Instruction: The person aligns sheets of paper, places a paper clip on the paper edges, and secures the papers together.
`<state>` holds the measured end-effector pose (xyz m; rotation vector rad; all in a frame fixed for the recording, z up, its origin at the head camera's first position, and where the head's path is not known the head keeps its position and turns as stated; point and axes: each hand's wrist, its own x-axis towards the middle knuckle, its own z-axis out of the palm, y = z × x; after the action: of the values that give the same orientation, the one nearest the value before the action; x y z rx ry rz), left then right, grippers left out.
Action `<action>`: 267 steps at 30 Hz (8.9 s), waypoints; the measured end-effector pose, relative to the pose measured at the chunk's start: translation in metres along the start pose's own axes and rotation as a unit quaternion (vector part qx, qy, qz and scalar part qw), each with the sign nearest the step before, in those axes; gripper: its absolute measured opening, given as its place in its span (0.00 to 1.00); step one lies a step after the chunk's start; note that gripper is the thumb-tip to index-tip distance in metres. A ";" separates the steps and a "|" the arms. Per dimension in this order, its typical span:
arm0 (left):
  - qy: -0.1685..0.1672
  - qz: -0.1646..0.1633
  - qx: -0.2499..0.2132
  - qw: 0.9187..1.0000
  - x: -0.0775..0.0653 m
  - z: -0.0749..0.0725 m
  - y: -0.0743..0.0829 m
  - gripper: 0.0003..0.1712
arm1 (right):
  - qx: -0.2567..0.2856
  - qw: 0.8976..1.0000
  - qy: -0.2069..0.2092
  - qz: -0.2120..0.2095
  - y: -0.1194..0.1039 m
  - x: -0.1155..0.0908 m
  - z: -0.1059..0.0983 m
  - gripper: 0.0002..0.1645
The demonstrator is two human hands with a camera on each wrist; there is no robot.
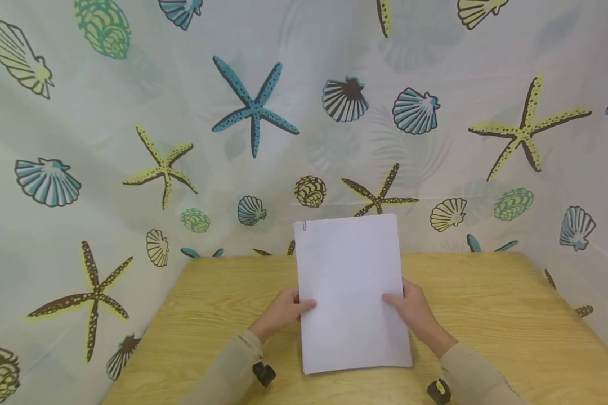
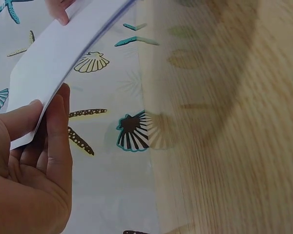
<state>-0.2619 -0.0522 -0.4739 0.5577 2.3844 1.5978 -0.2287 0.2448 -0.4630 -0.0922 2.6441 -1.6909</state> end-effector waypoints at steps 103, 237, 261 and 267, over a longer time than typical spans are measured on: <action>-0.048 -0.096 0.052 0.993 -0.006 -0.001 -0.020 0.09 | -0.063 0.994 -0.092 0.015 0.020 -0.004 0.014 0.33; 0.000 -0.143 0.253 0.957 0.001 0.016 -0.033 0.14 | -0.251 0.966 -0.052 0.031 0.043 0.000 0.018 0.13; 0.001 -0.151 0.287 0.946 0.003 0.015 -0.035 0.19 | -0.263 0.963 -0.048 0.045 0.041 0.000 0.020 0.15; 0.002 -0.153 0.290 0.945 0.003 0.015 -0.032 0.20 | -0.261 0.963 -0.045 0.041 0.040 0.000 0.020 0.15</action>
<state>-0.2648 -0.0495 -0.5090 0.2492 2.7694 0.7618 -0.2298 0.2440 -0.5078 -0.0557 2.8976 -0.9037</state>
